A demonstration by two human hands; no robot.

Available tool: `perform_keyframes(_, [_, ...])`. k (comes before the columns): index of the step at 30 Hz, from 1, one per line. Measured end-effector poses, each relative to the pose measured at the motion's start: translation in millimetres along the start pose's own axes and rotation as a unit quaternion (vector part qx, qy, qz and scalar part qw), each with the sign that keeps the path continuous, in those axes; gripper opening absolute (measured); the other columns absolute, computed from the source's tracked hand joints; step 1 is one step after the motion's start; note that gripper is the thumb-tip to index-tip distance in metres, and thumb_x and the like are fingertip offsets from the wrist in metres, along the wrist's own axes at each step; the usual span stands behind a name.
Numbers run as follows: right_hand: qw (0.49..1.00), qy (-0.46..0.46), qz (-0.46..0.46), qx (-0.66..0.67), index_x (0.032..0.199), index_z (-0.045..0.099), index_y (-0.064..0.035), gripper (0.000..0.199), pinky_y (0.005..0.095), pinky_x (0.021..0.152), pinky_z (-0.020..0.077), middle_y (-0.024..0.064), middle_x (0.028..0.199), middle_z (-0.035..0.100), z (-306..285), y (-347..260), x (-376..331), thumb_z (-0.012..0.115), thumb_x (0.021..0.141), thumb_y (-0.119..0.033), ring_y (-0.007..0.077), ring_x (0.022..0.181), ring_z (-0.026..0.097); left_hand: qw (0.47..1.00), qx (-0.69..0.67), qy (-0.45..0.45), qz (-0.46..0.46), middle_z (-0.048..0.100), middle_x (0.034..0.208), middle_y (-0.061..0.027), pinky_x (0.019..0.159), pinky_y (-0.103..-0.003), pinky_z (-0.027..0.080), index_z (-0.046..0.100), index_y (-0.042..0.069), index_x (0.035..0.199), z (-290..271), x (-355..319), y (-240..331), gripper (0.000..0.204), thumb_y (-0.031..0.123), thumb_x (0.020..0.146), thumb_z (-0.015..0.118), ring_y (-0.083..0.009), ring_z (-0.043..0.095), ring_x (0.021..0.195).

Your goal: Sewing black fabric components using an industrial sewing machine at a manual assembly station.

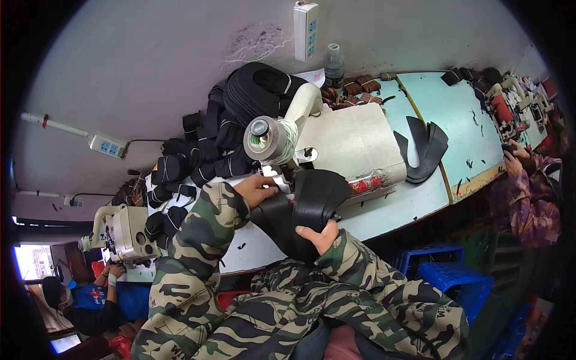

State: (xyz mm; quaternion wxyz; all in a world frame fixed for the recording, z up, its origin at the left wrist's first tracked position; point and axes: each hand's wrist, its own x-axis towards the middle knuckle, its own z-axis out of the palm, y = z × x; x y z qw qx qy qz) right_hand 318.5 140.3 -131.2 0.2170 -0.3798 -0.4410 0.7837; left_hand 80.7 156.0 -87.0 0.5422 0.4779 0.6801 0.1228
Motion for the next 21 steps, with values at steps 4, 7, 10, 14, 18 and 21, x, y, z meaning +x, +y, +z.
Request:
perform_keyframes(4, [0.999,0.033,-0.017,0.006,0.101,0.057,0.0035,0.037,0.0298,0.081,0.0446,0.0130,0.098,0.060,0.0,-8.0,-4.9,0.066,0.071,-0.015,0.0200,0.089,0.059,0.999,0.028,0.016,0.020,0.063,0.079,-0.0140,0.070,-0.032,0.045,0.060,-0.001,0.094,7.1,-3.2,-11.6,0.025,0.019,0.082,0.052,-0.0214,0.060,0.074])
perform_keyframes(7, [0.998,0.063,-0.011,-0.022,0.099,0.058,0.0029,0.034,0.0302,0.079,0.0452,0.0120,0.095,0.062,2.3,-9.2,-6.1,0.066,0.071,-0.014,0.0203,0.087,0.059,0.988,0.126,0.092,0.015,0.063,0.078,-0.0166,0.070,-0.036,0.046,0.062,0.001,0.089,17.0,5.5,-9.5,0.023,0.020,0.079,0.052,-0.0283,0.061,0.075])
perform_keyframes(10, [0.998,0.048,-0.037,-0.027,0.100,0.058,0.0027,0.034,0.0301,0.080,0.0451,0.0121,0.096,0.062,9.5,-11.9,-6.3,0.065,0.071,-0.014,0.0207,0.087,0.059,0.968,0.188,0.163,0.019,0.062,0.080,-0.0197,0.071,-0.041,0.046,0.064,0.003,0.083,21.6,17.7,-6.6,0.022,0.020,0.073,0.054,-0.0365,0.059,0.078])
perform_keyframes(14, [1.000,0.012,-0.027,-0.007,0.101,0.057,0.0034,0.035,0.0301,0.081,0.0444,0.0127,0.098,0.061,8.8,-0.7,-3.9,0.066,0.072,-0.014,0.0204,0.088,0.059,0.953,0.199,0.214,0.076,0.062,0.081,-0.0196,0.071,-0.041,0.047,0.061,0.002,0.089,32.8,45.6,-31.1,0.025,0.020,0.071,0.062,-0.0353,0.060,0.079])
perform_keyframes(18, [0.999,0.011,-0.030,0.012,0.102,0.056,0.0028,0.035,0.0309,0.081,0.0446,0.0122,0.099,0.060,7.8,-2.0,-3.0,0.065,0.073,-0.013,0.0195,0.089,0.059,0.962,0.180,0.192,0.076,0.061,0.081,-0.0191,0.072,-0.041,0.046,0.059,0.001,0.090,27.7,31.9,-16.9,0.024,0.020,0.075,0.060,-0.0348,0.060,0.082])
perform_keyframes(21, [0.999,0.006,-0.022,0.038,0.104,0.056,0.0027,0.034,0.0311,0.082,0.0445,0.0120,0.101,0.060,-2.9,-5.1,-6.6,0.064,0.073,-0.012,0.0191,0.091,0.058,0.976,0.175,0.129,0.026,0.061,0.089,-0.0166,0.075,-0.036,0.044,0.054,0.001,0.103,14.0,9.1,10.7,0.025,0.015,0.082,0.051,-0.0328,0.057,0.086])
